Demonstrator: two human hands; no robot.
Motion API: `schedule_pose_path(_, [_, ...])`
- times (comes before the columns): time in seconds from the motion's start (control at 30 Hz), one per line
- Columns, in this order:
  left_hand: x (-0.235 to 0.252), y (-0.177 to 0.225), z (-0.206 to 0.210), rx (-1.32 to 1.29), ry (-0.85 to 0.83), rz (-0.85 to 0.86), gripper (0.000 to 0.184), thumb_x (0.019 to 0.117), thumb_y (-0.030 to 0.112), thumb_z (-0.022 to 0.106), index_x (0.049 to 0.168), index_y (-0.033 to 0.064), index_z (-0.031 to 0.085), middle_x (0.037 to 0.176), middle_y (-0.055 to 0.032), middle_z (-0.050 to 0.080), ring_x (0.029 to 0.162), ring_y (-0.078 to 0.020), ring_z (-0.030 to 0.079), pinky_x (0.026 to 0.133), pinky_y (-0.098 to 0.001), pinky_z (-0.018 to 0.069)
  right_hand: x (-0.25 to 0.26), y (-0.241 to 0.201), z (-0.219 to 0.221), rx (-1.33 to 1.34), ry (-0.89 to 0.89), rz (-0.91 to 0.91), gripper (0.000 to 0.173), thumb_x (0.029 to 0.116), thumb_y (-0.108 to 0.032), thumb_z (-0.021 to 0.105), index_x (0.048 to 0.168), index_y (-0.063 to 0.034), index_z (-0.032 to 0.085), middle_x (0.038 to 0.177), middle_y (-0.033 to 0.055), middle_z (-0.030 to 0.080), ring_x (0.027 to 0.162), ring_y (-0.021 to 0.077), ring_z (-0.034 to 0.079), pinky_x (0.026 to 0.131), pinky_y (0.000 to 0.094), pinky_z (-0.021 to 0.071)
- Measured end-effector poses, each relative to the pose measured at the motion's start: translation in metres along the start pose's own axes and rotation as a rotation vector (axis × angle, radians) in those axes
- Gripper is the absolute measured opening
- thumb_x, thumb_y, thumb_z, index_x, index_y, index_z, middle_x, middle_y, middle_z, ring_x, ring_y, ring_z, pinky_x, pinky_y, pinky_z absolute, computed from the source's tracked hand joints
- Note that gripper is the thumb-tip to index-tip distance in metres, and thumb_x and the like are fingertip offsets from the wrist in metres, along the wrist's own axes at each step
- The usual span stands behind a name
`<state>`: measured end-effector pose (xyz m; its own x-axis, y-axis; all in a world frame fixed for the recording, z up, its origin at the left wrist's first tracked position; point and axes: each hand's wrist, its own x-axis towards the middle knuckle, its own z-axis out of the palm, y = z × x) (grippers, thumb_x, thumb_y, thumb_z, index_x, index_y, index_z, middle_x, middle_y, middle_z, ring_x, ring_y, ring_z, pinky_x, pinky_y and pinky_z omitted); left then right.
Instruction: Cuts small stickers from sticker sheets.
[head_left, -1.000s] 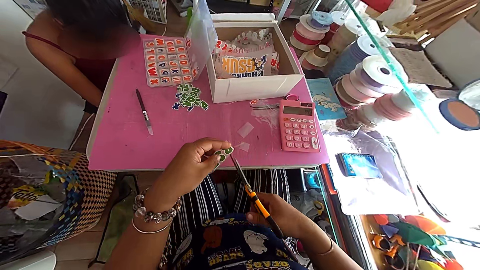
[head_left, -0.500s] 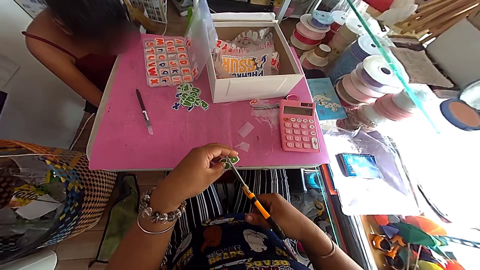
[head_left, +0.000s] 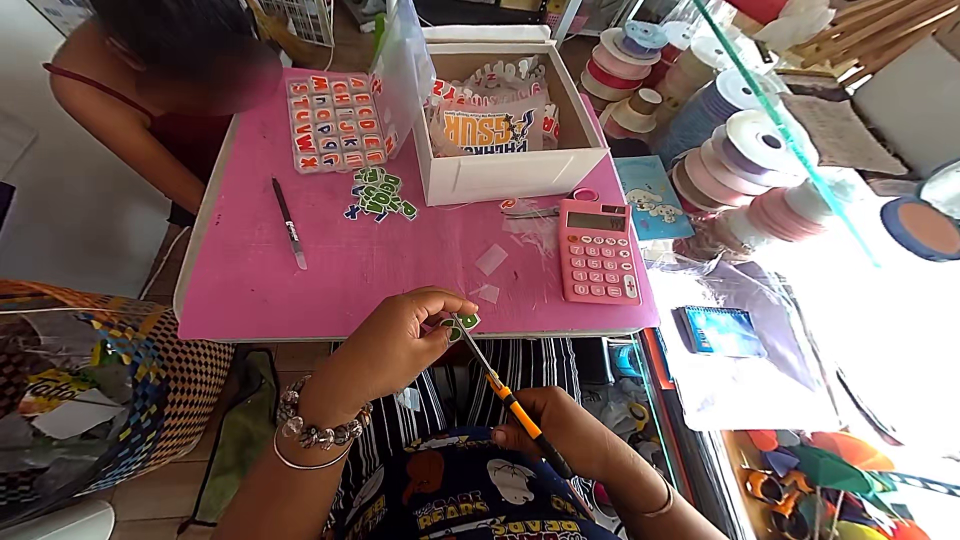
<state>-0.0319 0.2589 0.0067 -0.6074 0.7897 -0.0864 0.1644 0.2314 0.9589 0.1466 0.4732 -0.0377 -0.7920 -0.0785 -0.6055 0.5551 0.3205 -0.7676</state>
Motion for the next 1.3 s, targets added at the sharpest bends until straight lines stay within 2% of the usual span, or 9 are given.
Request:
schedule_pose_path(0.37, [0.003, 0.003, -0.003, 0.076, 0.043, -0.008, 0.027, 0.0967, 0.008, 0.061, 0.12, 0.0151, 0.072, 0.12, 0.0052, 0.068, 0.09, 0.0012, 0.065, 0.076, -0.0147, 0.0545, 0.002, 0.006, 0.001, -0.023, 0.06, 0.011, 0.044, 0.0834, -0.053, 0.081, 0.074, -0.0143, 0.062, 0.056, -0.0083, 0.055, 0.047, 0.0005, 0.051, 0.047, 0.0193, 0.0429])
schedule_pose_path(0.53, [0.034, 0.004, -0.038, 0.397, 0.272, -0.003, 0.034, 0.0966, -0.004, 0.06, 0.126, 0.0106, 0.069, 0.121, -0.0085, 0.068, 0.086, -0.0182, 0.067, 0.072, -0.0387, 0.0573, 0.001, 0.005, 0.001, -0.075, 0.057, 0.075, 0.045, 0.0847, -0.053, 0.08, 0.074, -0.0132, 0.062, 0.057, -0.007, 0.054, 0.049, 0.0021, 0.051, 0.049, 0.0218, 0.0432])
schedule_pose_path(0.73, [0.089, -0.002, -0.091, 0.686, 0.351, -0.112, 0.037, 0.0966, -0.007, 0.055, 0.131, 0.0014, 0.065, 0.131, -0.023, 0.063, 0.115, -0.0392, 0.062, 0.099, -0.058, 0.0475, -0.002, 0.001, 0.003, -0.103, 0.045, 0.107, 0.046, 0.0857, -0.054, 0.078, 0.076, -0.0122, 0.062, 0.058, -0.0057, 0.054, 0.05, 0.0036, 0.051, 0.05, 0.0236, 0.043])
schedule_pose_path(0.83, [0.093, -0.006, -0.096, 0.725, 0.36, -0.131, 0.038, 0.095, -0.008, 0.058, 0.132, -0.0006, 0.064, 0.137, -0.0241, 0.058, 0.121, -0.0403, 0.059, 0.102, -0.0568, 0.0463, -0.005, 0.002, 0.002, -0.096, 0.048, 0.108, 0.047, 0.0854, -0.056, 0.078, 0.076, -0.0123, 0.061, 0.058, -0.0056, 0.053, 0.049, 0.0038, 0.05, 0.05, 0.0236, 0.043])
schedule_pose_path(0.93, [0.083, -0.001, -0.094, 0.675, 0.412, -0.182, 0.037, 0.0963, -0.006, 0.058, 0.132, 0.0011, 0.062, 0.139, -0.0235, 0.054, 0.104, -0.0369, 0.064, 0.09, -0.0543, 0.0527, -0.006, 0.003, 0.0, -0.078, 0.057, 0.088, 0.047, 0.0847, -0.056, 0.078, 0.075, -0.0125, 0.062, 0.058, -0.006, 0.054, 0.049, 0.0035, 0.051, 0.049, 0.0225, 0.0435])
schedule_pose_path(1.03, [0.059, 0.004, -0.081, 0.493, 0.47, -0.145, 0.016, 0.0993, 0.002, 0.062, 0.113, 0.0045, 0.069, 0.104, -0.0166, 0.069, 0.079, -0.0261, 0.066, 0.074, -0.0473, 0.0546, -0.004, 0.003, -0.002, -0.082, 0.046, 0.06, 0.048, 0.0826, -0.058, 0.079, 0.076, -0.0139, 0.062, 0.059, -0.0073, 0.053, 0.051, 0.0027, 0.05, 0.05, 0.0227, 0.0415])
schedule_pose_path(1.1, [0.037, 0.006, -0.065, 0.357, 0.411, -0.07, 0.008, 0.0988, 0.003, 0.064, 0.102, 0.0057, 0.07, 0.089, -0.01, 0.069, 0.066, -0.0164, 0.06, 0.06, -0.0337, 0.0514, -0.001, 0.001, -0.003, -0.107, 0.015, 0.05, 0.049, 0.0822, -0.06, 0.078, 0.08, -0.0138, 0.062, 0.061, -0.0076, 0.052, 0.053, 0.0031, 0.049, 0.052, 0.0237, 0.041])
schedule_pose_path(1.17, [0.029, 0.009, -0.053, 0.212, 0.327, -0.044, 0.007, 0.096, 0.003, 0.067, 0.099, 0.0065, 0.072, 0.086, -0.0051, 0.07, 0.062, -0.0096, 0.06, 0.055, -0.0247, 0.05, 0.001, -0.002, -0.004, -0.14, -0.02, 0.063, 0.05, 0.0824, -0.061, 0.077, 0.084, -0.0127, 0.062, 0.064, -0.007, 0.051, 0.055, 0.004, 0.049, 0.054, 0.0251, 0.0411])
schedule_pose_path(1.3, [0.025, 0.011, -0.04, 0.004, 0.122, -0.086, 0.011, 0.0949, 0.0, 0.067, 0.101, 0.0057, 0.075, 0.087, -0.0047, 0.074, 0.066, -0.009, 0.067, 0.059, -0.0214, 0.0557, 0.005, -0.005, -0.005, -0.144, -0.034, 0.069, 0.05, 0.0836, -0.059, 0.077, 0.085, -0.0118, 0.062, 0.063, -0.0066, 0.052, 0.055, 0.0036, 0.049, 0.054, 0.0241, 0.0418])
